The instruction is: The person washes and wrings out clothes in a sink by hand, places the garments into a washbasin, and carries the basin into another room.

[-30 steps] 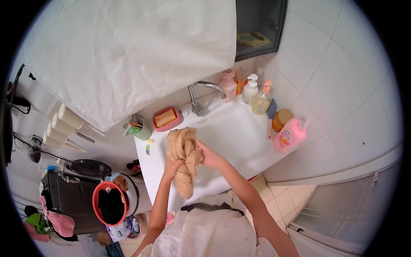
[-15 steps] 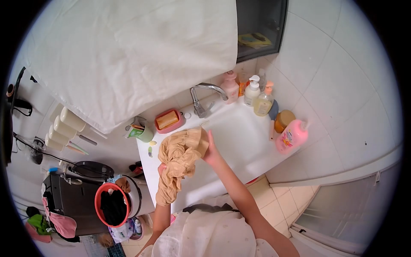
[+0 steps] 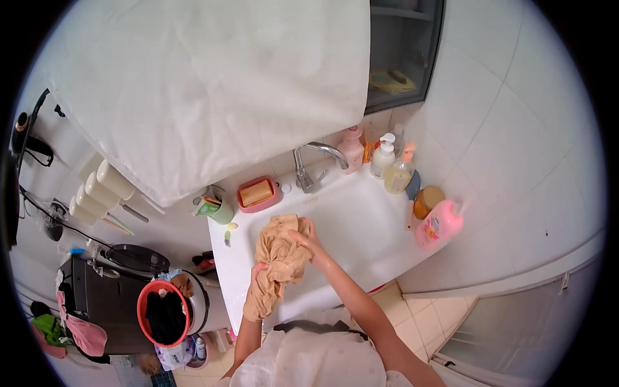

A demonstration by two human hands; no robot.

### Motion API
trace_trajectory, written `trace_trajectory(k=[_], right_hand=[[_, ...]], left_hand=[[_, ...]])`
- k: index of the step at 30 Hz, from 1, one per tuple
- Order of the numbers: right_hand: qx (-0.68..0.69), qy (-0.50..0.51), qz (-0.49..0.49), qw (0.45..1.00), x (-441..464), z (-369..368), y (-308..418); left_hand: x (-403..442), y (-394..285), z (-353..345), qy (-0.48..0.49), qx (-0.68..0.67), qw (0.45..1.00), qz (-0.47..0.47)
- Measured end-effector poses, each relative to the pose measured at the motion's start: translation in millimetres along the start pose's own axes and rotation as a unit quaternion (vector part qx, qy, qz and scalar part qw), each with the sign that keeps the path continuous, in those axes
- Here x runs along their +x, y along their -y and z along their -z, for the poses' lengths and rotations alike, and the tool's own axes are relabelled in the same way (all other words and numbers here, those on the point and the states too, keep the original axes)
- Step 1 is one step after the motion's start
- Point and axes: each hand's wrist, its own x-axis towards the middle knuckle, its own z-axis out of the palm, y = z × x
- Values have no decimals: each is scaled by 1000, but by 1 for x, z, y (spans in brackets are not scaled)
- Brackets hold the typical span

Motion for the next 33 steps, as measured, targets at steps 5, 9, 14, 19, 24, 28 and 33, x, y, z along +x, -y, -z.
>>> trace_trajectory(k=[5,9,14,19,24,28,33], right_hand=[[47,-9,-85,995,1,17,-8],[34,-24,-107,993,-3,22,-8],[17,23,-92,995,-7,30,1],[16,-12,-109,994,-13,30,8],[2,-11,-108,994,-15,40,9],[-5,11,-90,996,-20,36,13],[-72,77,-86,991,-13,37,17]], left_hand=[[23,2,37,78,-4,997,-6],[24,7,35,120,-19,993,-3],[25,16,27,75,3,996,-51],[26,22,27,56,18,995,-78],[26,26,26,48,32,994,-91],[26,27,26,41,43,993,-97],[31,12,34,130,-95,986,46]])
